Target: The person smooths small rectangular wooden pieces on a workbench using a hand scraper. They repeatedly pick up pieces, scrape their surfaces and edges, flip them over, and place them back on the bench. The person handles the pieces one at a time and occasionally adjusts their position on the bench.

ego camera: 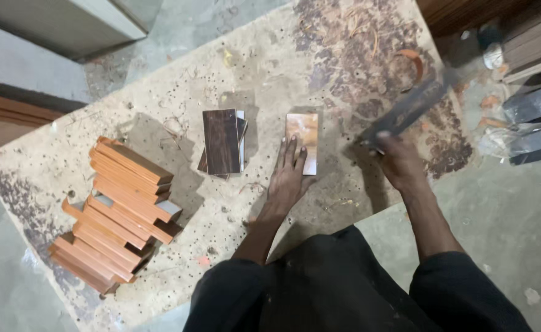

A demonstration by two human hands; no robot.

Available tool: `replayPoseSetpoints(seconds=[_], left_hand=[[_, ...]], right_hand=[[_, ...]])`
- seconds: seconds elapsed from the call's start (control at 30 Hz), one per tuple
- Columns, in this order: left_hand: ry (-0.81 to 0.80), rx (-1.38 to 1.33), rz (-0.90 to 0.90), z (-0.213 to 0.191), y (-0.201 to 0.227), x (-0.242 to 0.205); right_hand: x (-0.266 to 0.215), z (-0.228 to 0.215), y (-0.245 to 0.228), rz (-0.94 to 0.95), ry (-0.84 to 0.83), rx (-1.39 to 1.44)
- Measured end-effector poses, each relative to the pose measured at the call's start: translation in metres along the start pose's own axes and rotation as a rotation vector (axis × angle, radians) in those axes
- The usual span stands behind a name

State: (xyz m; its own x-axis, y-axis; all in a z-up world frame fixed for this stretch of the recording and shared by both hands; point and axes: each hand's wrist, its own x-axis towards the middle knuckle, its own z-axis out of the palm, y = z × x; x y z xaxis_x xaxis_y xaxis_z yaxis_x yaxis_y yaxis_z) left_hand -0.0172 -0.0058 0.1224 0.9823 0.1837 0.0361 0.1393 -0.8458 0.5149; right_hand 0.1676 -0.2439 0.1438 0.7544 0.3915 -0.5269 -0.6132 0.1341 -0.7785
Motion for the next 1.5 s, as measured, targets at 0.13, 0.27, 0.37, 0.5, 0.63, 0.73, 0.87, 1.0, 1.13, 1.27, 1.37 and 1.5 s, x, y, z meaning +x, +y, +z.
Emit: replayPoseSetpoints(seconds=[0.13, 0.27, 0.37, 0.5, 0.63, 0.73, 0.87, 1.0, 1.13, 1.27, 1.37, 1.5], left_hand=[[-0.016, -0.027, -0.049, 0.001, 0.005, 0.002], [0.007, -0.067, -0.042, 0.002, 0.002, -0.002], [0.01, -0.058, -0.068, 0.005, 0.0, -0.002], [0.047, -0.113, -0.082, 0.007, 0.005, -0.003], [0.072, -0.114, -0.121, 0.007, 0.004, 0.001], [0.057, -0.194, -0.149, 0.011, 0.002, 0.001], [0.071, -0.051, 0.028, 0.003, 0.004, 0.001], [0.356, -0.803, -0.422, -0.031, -0.012, 0.045], [0.631, -0.477, -0.149, -0.044, -0.02, 0.097], [0.303, -0.278, 0.036, -0.02, -0.018, 0.088], [0.313, -0.388, -0.078, -0.014, -0.035, 0.08], [0.58, -0.648, -0.713, -0.023, -0.062, 0.053]], right_hand=[[0.02, 0.032, 0.021, -0.177, -0.007, -0.893], [0.065, 0.07, 0.036, -0.429, -0.039, -1.124], [0.086, 0.09, 0.048, -0.526, -0.049, -0.957], [0.07, 0.097, 0.068, -0.733, 0.054, -1.042], [0.019, 0.093, 0.088, -0.33, 0.113, -1.011], [-0.024, 0.085, 0.108, -0.374, 0.119, -0.997], [-0.054, 0.056, 0.103, -0.341, 0.069, -0.979], [-0.072, -0.011, 0.032, -0.304, 0.128, -0.999], [-0.1, -0.062, -0.029, -0.294, 0.191, 0.106], [-0.103, -0.056, -0.029, -0.306, 0.043, 0.428], [-0.094, -0.027, -0.015, -0.343, 0.001, -0.313], [-0.127, 0.019, 0.032, -0.631, -0.012, -1.572]])
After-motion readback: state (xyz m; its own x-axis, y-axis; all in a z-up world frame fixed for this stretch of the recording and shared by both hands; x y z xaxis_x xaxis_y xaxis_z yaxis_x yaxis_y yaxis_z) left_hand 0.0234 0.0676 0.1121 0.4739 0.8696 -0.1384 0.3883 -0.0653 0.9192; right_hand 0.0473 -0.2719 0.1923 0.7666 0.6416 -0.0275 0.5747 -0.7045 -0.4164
